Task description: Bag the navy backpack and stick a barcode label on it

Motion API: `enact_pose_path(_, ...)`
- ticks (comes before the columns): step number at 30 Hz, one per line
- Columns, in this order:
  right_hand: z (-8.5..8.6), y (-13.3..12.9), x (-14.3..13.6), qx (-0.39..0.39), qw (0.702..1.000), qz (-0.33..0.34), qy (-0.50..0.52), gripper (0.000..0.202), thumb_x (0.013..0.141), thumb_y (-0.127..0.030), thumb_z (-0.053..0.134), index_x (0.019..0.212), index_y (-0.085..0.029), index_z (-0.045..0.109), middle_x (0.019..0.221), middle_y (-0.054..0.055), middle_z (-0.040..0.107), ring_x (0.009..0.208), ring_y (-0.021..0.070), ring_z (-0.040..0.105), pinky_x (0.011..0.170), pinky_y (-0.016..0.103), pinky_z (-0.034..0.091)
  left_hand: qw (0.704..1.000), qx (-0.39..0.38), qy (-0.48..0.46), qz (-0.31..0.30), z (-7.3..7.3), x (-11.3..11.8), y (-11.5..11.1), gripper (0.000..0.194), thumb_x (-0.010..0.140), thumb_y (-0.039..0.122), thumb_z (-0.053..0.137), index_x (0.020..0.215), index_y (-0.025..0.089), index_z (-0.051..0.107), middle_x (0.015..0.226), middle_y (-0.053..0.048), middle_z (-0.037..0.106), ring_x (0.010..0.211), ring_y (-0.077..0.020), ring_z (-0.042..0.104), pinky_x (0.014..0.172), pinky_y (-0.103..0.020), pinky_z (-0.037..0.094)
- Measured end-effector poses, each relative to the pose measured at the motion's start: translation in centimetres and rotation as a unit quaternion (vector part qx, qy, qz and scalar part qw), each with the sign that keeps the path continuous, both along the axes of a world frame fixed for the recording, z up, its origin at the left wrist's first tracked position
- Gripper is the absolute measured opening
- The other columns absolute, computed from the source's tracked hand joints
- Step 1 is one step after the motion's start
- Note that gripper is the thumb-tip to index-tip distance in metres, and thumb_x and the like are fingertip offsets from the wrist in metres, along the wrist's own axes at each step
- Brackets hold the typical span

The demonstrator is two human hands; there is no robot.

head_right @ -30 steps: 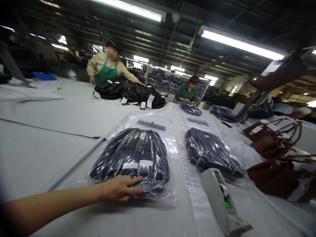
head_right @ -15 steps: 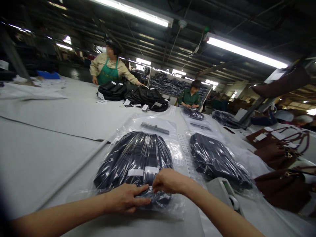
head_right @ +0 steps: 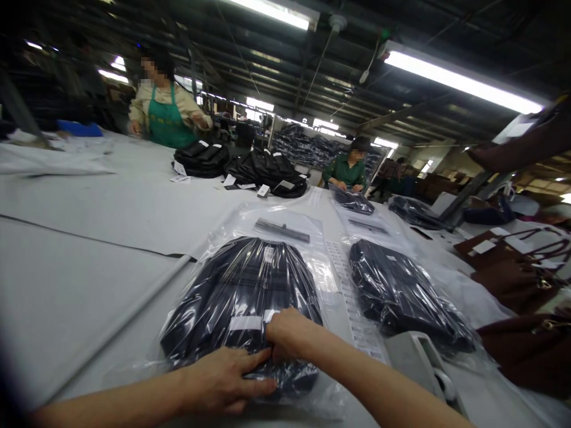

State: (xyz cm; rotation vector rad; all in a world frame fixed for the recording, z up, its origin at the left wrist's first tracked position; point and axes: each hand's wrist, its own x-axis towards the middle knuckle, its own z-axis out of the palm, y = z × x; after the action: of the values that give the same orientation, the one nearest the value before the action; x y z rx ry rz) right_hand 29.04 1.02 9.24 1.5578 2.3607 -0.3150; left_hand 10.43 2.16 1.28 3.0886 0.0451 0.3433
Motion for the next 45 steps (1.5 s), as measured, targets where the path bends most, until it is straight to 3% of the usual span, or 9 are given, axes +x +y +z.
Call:
enact_pose_path(3,-0.1,1.4,1.1,0.002,1.000,0.004,-0.015,0.046,0.052,-0.043,0.078,0.090,-0.021,0.065,0.073,0.004,0.067,0.065,0.0220,0.061,0.053,0.026,0.035,1.000,-0.010,0.007,0.001,0.0,0.0,0.0,0.060,0.077,0.034,0.059,0.132,0.037,0.034,0.141,-0.009,0.035,0.075,-0.0233,0.061,0.057,-0.032,0.052)
enact_pose_path(7,0.6,2.9,4.1,-0.017,0.992,-0.103,0.068,0.043,0.047,-0.053,0.078,0.070,-0.022,0.060,0.060,-0.002,0.058,0.055,0.0154,0.052,0.048,0.023,0.028,0.999,-0.016,0.028,-0.001,-0.2,0.0,0.1,0.064,0.076,0.032,0.060,0.133,0.036,0.032,0.142,-0.013,0.034,0.081,-0.0260,0.062,0.061,-0.035,0.053)
enact_pose_path(12,2.0,-0.6,4.9,0.080,0.943,-0.209,0.248,0.023,0.073,-0.042,0.064,0.076,-0.020,0.056,0.057,-0.005,0.051,0.055,0.0108,0.046,0.052,0.022,0.030,0.999,-0.015,0.029,-0.005,-0.1,0.0,0.1,0.062,0.077,0.031,0.058,0.133,0.035,0.033,0.139,-0.015,0.038,0.082,-0.0281,0.063,0.061,-0.038,0.054)
enact_pose_path(18,-2.1,-5.4,1.2,-0.009,0.876,-0.230,0.424,0.009,0.069,-0.012,0.055,0.075,-0.018,0.057,0.065,-0.004,0.054,0.059,0.0097,0.048,0.054,0.020,0.035,1.000,-0.024,0.008,-0.013,0.5,0.1,0.3,0.057,0.075,0.025,0.058,0.129,0.032,0.041,0.138,-0.010,0.040,0.075,-0.0213,0.061,0.062,-0.031,0.051)
enact_pose_path(22,-4.3,-5.7,1.1,0.036,0.859,-0.270,0.434,0.013,0.071,-0.011,0.048,0.078,-0.018,0.058,0.069,-0.002,0.059,0.064,0.0122,0.053,0.061,0.024,0.040,0.985,-0.163,-0.024,-0.049,1.3,-0.2,1.0,0.045,0.085,0.026,0.047,0.130,0.030,0.043,0.141,-0.008,0.038,0.091,-0.0232,0.061,0.075,-0.030,0.050)
enact_pose_path(27,-3.5,-6.1,1.2,0.034,0.807,-0.316,0.497,0.014,0.081,-0.023,0.042,0.086,-0.019,0.055,0.072,0.001,0.063,0.066,0.0161,0.060,0.064,0.028,0.047,0.874,-0.446,-0.174,0.086,1.8,-0.1,1.7,0.035,0.095,0.032,0.031,0.121,0.019,0.051,0.113,-0.007,0.061,0.105,-0.0195,0.056,0.093,-0.030,0.041)
enact_pose_path(32,-2.6,-7.0,-1.9,0.244,0.840,-0.231,0.426,0.016,0.084,-0.026,0.048,0.094,-0.020,0.058,0.080,0.003,0.062,0.068,0.0151,0.058,0.066,0.027,0.045,0.767,-0.588,-0.204,0.155,1.1,0.7,2.0,0.036,0.094,0.044,0.031,0.109,0.018,0.051,0.097,-0.006,0.065,0.047,-0.0075,0.048,0.044,-0.020,0.037)
enact_pose_path(36,-4.7,-6.5,-4.4,0.186,0.892,-0.067,0.407,0.021,0.087,-0.020,0.041,0.086,-0.020,0.061,0.079,0.004,0.058,0.072,0.0141,0.056,0.065,0.024,0.044,0.673,-0.684,-0.236,0.156,0.4,1.3,2.1,0.041,0.090,0.053,0.035,0.104,0.017,0.048,0.094,-0.007,0.065,0.034,-0.0021,0.032,0.032,-0.018,0.019)
enact_pose_path(45,-6.6,-4.7,-4.7,0.112,0.920,-0.126,0.354,0.018,0.087,-0.026,0.047,0.085,-0.024,0.065,0.080,0.001,0.051,0.074,0.0134,0.053,0.066,0.025,0.040,0.545,-0.758,-0.292,0.210,1.6,1.7,4.5,0.052,0.084,0.064,0.037,0.090,0.014,0.048,0.078,-0.009,0.064,0.034,-0.0032,0.028,0.029,-0.016,0.022)
